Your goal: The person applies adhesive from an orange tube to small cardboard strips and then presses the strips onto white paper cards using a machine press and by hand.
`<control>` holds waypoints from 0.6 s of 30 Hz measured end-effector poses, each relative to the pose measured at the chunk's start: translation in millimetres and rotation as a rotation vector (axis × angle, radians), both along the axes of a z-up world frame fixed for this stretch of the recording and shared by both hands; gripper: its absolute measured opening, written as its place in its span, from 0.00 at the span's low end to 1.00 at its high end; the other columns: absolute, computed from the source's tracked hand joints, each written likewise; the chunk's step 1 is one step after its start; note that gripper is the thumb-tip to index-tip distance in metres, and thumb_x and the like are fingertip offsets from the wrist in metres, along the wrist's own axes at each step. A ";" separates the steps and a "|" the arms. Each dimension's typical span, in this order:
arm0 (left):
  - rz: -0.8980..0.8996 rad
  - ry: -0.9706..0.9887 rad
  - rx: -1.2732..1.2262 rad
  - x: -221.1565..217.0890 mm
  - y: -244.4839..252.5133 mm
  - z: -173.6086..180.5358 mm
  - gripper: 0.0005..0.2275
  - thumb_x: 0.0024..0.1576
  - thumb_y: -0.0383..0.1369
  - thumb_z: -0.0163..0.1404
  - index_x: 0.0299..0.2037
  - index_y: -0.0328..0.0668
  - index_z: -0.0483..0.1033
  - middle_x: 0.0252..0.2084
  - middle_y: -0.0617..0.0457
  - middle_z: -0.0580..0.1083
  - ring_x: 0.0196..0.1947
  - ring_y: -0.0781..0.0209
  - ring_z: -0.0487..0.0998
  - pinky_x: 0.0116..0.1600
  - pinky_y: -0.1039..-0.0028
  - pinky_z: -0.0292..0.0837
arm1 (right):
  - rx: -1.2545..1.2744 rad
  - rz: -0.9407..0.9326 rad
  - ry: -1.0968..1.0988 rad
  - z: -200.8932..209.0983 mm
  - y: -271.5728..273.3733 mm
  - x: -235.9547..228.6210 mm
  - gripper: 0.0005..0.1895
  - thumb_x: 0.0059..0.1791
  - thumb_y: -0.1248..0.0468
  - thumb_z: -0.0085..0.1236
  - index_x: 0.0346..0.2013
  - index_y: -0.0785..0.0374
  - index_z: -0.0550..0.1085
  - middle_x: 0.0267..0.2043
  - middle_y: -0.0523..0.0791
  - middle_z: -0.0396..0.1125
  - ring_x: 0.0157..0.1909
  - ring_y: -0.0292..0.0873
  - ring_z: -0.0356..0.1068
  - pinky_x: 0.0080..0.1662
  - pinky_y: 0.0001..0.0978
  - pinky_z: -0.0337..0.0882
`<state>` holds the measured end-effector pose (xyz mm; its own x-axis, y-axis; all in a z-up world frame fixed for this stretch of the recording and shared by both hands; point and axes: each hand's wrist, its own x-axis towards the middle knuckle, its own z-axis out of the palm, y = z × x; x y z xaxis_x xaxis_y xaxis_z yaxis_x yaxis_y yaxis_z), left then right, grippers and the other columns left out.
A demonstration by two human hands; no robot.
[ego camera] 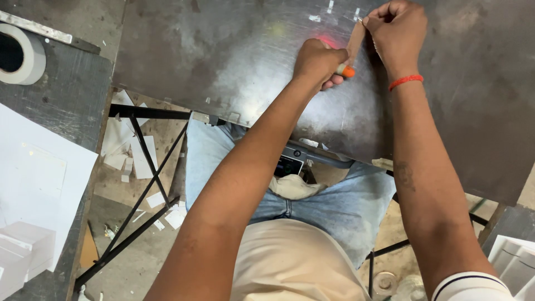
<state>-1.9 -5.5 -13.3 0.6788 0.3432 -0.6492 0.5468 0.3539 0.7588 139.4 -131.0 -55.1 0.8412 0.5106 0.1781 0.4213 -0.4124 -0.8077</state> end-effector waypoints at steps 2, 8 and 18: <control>-0.002 0.009 0.014 0.1 -0.2 1.1 0.10 0.55 0.31 0.53 0.30 0.28 0.79 0.23 0.47 0.82 0.11 0.70 0.72 0.14 0.79 0.62 | -0.012 -0.004 -0.023 -0.9 0.0 -0.3 0.03 0.45 0.73 0.69 0.30 0.64 0.82 0.25 0.42 0.73 0.24 0.31 0.69 0.28 0.25 0.67; -0.019 -0.010 0.033 -1.9 -0.6 1.5 0.10 0.55 0.32 0.53 0.31 0.27 0.80 0.24 0.47 0.82 0.12 0.71 0.73 0.14 0.80 0.63 | -0.071 -0.078 -0.114 -8.8 -3.3 9.0 0.14 0.41 0.67 0.77 0.28 0.66 0.75 0.24 0.41 0.70 0.24 0.35 0.70 0.28 0.29 0.70; -0.022 -0.022 -0.014 -0.3 1.0 1.0 0.11 0.55 0.32 0.54 0.31 0.26 0.80 0.24 0.47 0.82 0.11 0.70 0.72 0.14 0.79 0.64 | -0.249 -0.202 -0.378 -21.2 -5.7 18.5 0.37 0.35 0.51 0.83 0.47 0.71 0.73 0.53 0.60 0.63 0.59 0.71 0.58 0.49 0.75 0.56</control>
<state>-2.1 -4.5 -12.2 0.7002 0.3197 -0.6383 0.5374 0.3525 0.7661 157.9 -136.7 -76.3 0.8280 0.4095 0.3832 0.5573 -0.6771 -0.4806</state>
